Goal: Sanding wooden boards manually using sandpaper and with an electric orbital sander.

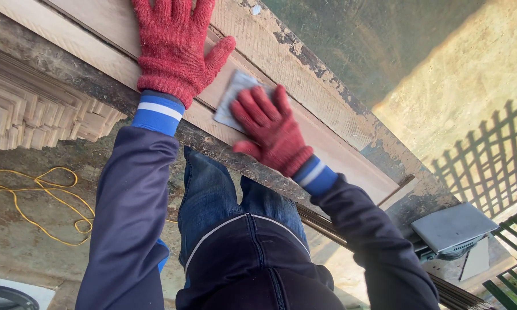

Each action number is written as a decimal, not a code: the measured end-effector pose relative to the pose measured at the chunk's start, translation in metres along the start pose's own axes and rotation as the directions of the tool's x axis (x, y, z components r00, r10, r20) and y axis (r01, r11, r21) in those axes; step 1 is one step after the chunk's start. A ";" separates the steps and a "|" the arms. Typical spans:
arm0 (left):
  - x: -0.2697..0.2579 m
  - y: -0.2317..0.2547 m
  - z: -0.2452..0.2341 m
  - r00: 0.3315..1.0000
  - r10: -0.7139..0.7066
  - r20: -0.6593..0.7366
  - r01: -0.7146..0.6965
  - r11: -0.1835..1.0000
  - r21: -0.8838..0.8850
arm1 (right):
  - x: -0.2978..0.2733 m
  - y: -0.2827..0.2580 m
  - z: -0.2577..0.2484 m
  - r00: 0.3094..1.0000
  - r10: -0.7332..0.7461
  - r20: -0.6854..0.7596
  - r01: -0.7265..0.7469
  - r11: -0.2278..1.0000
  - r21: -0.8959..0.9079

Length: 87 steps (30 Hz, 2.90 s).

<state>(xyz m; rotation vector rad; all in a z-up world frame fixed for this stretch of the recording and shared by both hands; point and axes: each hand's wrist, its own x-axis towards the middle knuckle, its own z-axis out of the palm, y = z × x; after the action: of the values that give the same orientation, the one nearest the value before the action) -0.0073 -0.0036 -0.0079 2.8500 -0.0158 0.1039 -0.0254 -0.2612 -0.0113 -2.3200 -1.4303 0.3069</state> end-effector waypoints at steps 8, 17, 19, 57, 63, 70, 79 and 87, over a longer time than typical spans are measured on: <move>0.006 0.005 -0.015 0.999 -0.001 0.035 0.004 0.997 -0.071 | -0.124 0.009 -0.003 0.984 0.178 0.012 -0.176 0.979 -0.102; 0.009 0.005 -0.015 1.000 0.012 0.014 -0.011 0.999 -0.053 | -0.091 0.016 -0.008 0.981 0.193 0.012 -0.191 0.975 -0.113; 0.008 0.007 -0.015 1.000 0.015 0.008 -0.015 0.998 -0.058 | -0.038 0.011 -0.002 0.987 0.161 -0.006 -0.161 0.984 -0.077; 0.005 0.002 -0.011 0.985 0.018 0.174 -0.011 0.999 -0.044 | -0.256 0.033 -0.010 0.867 0.496 0.037 -0.480 0.855 -0.197; 0.004 0.007 -0.011 0.985 -0.010 0.173 0.011 1.000 -0.007 | -0.103 -0.001 0.014 0.948 0.310 -0.067 -0.299 0.945 0.134; -0.002 -0.001 -0.005 0.970 -0.082 0.231 0.077 0.997 0.030 | -0.319 0.036 -0.021 0.861 0.506 0.047 -0.485 0.846 -0.221; 0.005 0.009 -0.012 0.975 -0.064 0.213 0.058 0.998 0.032 | -0.167 0.009 0.010 0.941 0.331 -0.064 -0.334 0.942 -0.029; -0.001 -0.005 0.004 0.996 -0.005 0.089 0.001 0.999 0.047 | -0.298 0.025 -0.010 0.893 0.448 0.038 -0.432 0.879 -0.201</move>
<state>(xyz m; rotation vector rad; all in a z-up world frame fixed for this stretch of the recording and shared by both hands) -0.0080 0.0005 -0.0132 2.8994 -0.0278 -0.0241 -0.1365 -0.5394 -0.0199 -2.8121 -0.9795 0.4150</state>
